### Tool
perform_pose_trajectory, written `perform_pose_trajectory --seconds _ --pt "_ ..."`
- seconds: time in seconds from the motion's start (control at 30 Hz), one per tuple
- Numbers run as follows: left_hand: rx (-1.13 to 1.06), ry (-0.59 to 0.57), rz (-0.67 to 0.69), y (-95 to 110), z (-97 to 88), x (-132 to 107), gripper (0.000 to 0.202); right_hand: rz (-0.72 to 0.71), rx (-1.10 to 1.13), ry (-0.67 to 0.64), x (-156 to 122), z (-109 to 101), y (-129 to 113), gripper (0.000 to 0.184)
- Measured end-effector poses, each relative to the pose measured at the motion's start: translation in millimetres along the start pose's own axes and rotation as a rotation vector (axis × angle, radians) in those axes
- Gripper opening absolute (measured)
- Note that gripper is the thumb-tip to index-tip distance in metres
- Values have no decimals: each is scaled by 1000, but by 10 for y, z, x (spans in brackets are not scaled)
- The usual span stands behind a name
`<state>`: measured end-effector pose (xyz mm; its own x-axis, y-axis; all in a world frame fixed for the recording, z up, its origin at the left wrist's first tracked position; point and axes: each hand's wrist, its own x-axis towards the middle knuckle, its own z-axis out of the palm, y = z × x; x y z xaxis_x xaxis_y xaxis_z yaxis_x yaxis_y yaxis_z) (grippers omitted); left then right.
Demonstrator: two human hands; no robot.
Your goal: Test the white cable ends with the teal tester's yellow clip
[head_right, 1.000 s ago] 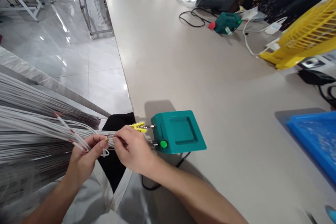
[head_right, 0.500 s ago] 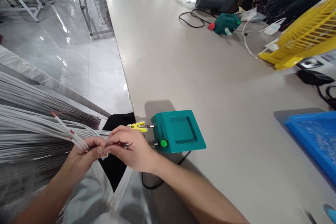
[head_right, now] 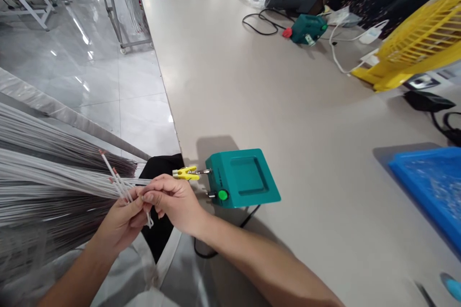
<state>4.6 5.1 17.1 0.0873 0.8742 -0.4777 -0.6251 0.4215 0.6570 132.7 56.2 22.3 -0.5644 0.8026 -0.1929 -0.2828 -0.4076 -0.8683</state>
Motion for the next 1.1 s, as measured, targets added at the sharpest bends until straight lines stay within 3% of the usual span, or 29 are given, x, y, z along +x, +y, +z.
perform_pose_trajectory --seconds 0.17,0.4,0.57,0.8,0.87,0.97,1.1 --pt "173 85 73 -16 -51 -23 23 -164 -254 134 -51 42 -3 13" --pt "487 169 205 -46 -95 -96 17 -409 -679 158 -69 26 -28 13" --pt "414 202 196 -100 -66 -98 16 -506 -841 89 -77 1 -50 19" --pt "412 226 218 -149 -62 -83 17 -814 -1460 -17 -74 -119 -94 19" --pt "432 239 223 -149 -68 -82 18 -796 -1491 -42 -71 -119 -113 20" --pt "426 227 209 -134 -89 -83 20 -646 -1422 -55 -80 -89 -128 21" --pt "374 128 191 -104 -156 -101 18 -530 -1417 -18 -99 -64 -104 20"
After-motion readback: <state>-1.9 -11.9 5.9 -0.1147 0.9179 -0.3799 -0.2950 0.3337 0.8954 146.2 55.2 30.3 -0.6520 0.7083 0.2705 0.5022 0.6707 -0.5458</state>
